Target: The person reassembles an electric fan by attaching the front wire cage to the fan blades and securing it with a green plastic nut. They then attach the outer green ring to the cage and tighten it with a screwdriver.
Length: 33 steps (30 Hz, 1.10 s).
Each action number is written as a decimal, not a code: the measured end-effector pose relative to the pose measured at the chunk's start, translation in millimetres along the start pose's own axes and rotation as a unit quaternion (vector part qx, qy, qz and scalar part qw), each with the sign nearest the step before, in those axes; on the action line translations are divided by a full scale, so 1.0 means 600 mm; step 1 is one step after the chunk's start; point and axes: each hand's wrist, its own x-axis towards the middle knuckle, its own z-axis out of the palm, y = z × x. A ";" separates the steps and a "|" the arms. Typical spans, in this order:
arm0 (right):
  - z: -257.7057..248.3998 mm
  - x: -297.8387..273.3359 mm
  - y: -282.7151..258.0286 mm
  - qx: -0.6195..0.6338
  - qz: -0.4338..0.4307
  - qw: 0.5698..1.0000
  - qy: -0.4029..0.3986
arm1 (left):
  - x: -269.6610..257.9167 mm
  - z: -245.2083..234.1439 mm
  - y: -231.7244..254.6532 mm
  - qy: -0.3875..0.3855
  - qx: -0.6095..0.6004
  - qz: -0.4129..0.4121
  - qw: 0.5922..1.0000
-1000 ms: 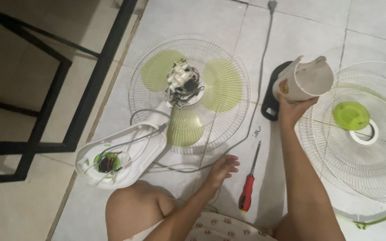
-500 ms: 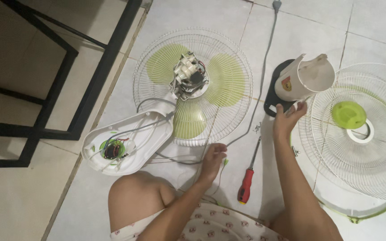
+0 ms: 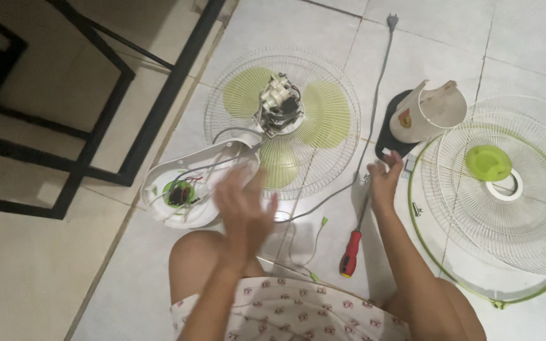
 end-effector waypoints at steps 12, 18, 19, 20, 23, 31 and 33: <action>0.062 -0.133 0.000 0.112 0.174 0.976 -0.073 | 0.084 -0.090 -0.135 -0.100 0.097 -0.004 0.990; 0.083 -0.158 0.026 0.269 0.308 0.903 -0.136 | 0.110 -0.083 -0.148 -0.104 0.036 -0.059 0.992; 0.087 -0.159 0.025 0.267 0.313 0.901 -0.135 | 0.113 -0.081 -0.147 -0.105 0.045 -0.067 0.991; 0.091 -0.161 0.024 0.266 0.319 0.900 -0.135 | 0.116 -0.081 -0.146 -0.109 0.051 -0.073 0.990; 0.103 -0.166 0.017 0.303 0.339 0.880 -0.140 | 0.126 -0.082 -0.145 -0.127 0.060 -0.100 0.985; 0.120 -0.167 -0.002 0.325 0.312 0.876 -0.169 | 0.158 -0.087 -0.145 -0.171 0.053 -0.169 0.969; 0.121 -0.168 -0.014 0.320 0.305 0.881 -0.166 | 0.165 -0.088 -0.147 -0.181 0.047 -0.174 0.967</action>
